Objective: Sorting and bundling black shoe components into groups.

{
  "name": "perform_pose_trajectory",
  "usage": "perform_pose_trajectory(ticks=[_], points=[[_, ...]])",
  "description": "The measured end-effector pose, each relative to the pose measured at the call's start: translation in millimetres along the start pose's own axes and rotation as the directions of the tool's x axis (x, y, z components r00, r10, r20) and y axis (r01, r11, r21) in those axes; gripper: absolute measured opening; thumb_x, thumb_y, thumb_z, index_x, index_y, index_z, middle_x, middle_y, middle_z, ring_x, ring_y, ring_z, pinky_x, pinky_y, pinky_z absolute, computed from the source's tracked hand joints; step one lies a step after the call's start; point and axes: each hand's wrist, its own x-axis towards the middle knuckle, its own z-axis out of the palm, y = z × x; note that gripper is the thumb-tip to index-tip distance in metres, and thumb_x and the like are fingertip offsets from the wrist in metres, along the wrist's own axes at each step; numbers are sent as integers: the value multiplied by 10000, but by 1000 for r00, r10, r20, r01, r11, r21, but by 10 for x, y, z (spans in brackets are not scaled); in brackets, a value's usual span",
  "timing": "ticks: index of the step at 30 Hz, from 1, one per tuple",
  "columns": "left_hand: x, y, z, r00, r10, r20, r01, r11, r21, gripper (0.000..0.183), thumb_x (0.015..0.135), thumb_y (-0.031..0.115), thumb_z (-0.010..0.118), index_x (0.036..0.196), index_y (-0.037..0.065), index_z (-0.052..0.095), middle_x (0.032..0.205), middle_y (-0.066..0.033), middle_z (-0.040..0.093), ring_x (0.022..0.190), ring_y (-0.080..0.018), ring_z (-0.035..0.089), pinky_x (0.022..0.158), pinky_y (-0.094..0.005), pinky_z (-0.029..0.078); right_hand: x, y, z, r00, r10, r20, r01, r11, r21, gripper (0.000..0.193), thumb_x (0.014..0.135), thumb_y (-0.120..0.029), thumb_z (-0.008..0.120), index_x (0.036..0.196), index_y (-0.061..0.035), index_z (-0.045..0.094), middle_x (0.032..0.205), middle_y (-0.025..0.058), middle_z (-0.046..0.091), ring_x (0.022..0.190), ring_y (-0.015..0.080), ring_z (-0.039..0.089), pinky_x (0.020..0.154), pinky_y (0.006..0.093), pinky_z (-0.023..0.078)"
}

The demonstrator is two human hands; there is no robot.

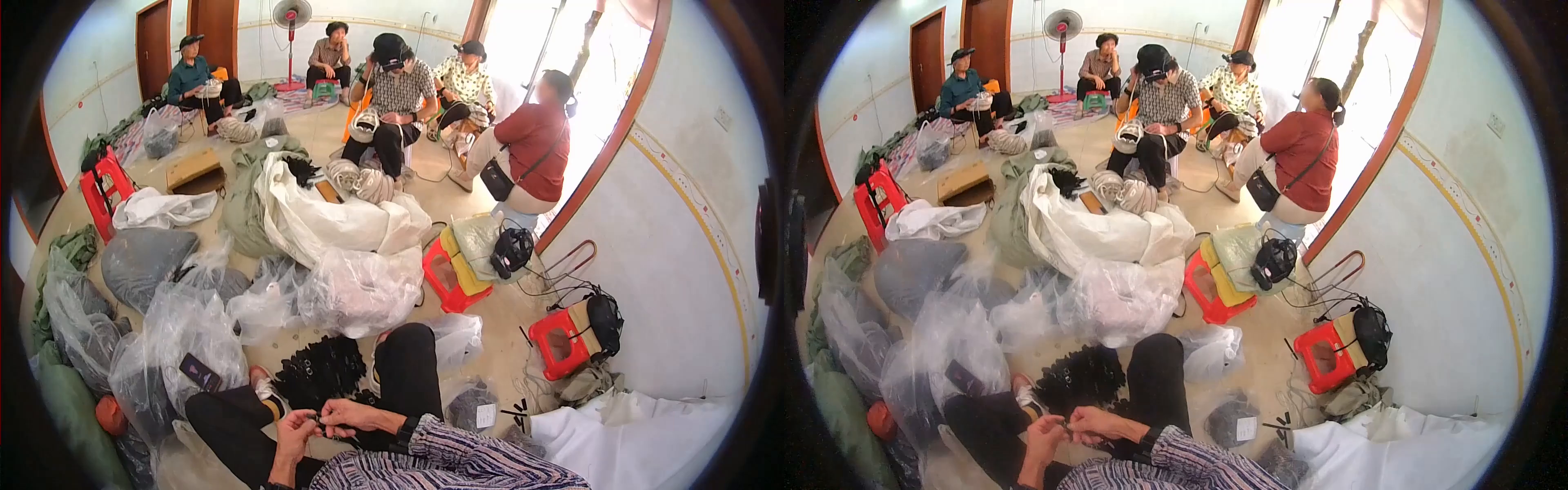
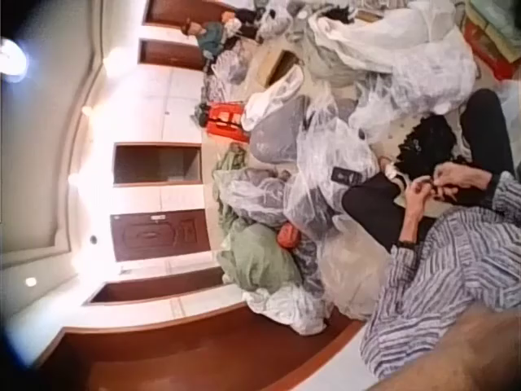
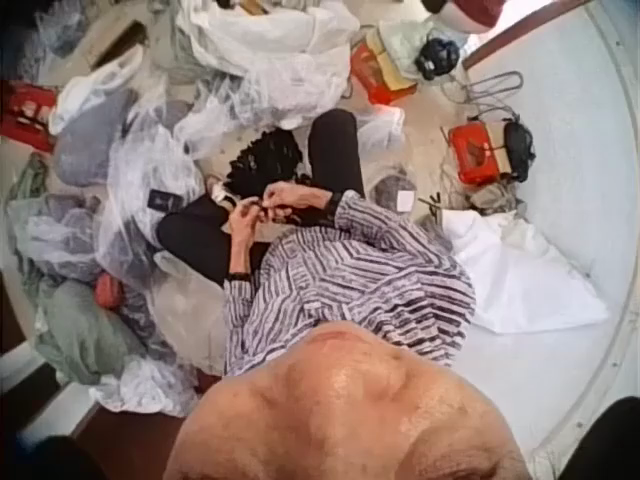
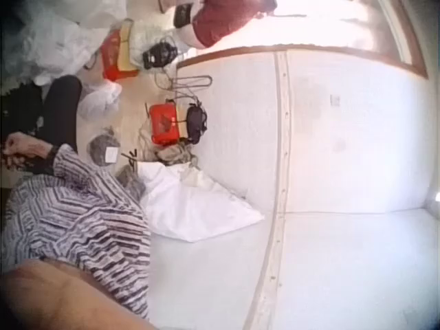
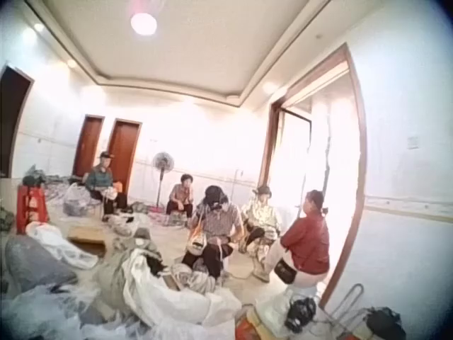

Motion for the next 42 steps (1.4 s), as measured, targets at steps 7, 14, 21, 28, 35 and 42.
perform_pose_trajectory(ticks=[7,14,21,28,35,42], points=[[-107,-59,58,996,24,86,-22,999,-25,196,779,-21,603,967,-61,562,711,-98,603,614,-155,604,568,-279,527,-170,0,-11,996,67,66,-70,996,53,175,887,-183,515,886,-17,459,720,74,605,444,57,463,347,176,303],[-86,-17,24,990,33,137,-32,999,-11,207,775,-22,608,972,-64,560,724,-112,613,614,-166,609,577,-271,521,-162,-55,-10,992,70,100,-82,990,111,183,881,-198,529,883,-29,461,744,72,620,454,58,489,337,164,315],[-132,-54,-5,982,-12,188,11,1000,11,205,780,-35,600,976,-67,551,738,-134,620,610,-170,614,581,-263,522,-130,18,21,988,88,130,-101,990,97,196,881,-211,531,883,-33,449,729,66,617,470,63,523,340,162,345],[-39,-44,10,982,-30,189,45,996,-77,197,779,-37,598,969,-61,551,747,-130,621,616,-171,616,582,-260,529,-133,-49,30,997,61,42,-62,998,23,238,894,-256,505,887,-21,467,702,43,600,458,53,505,348,163,347],[-135,-9,83,999,17,49,-18,1000,23,227,802,42,578,1027,24,552,732,-86,575,580,-163,532,517,-264,447,-331,-262,164,998,-37,58,46,983,-178,264,863,-260,539,893,-16,636,500,-9,492,372,50,370,341,200,261],[-212,97,240,998,-44,42,43,999,29,201,781,34,614,965,-35,572,759,-82,597,584,-125,522,525,-236,433,-431,-285,243,999,-30,18,33,986,-161,262,891,-225,498,761,-23,603,482,-3,468,354,55,342,330,214,241]])
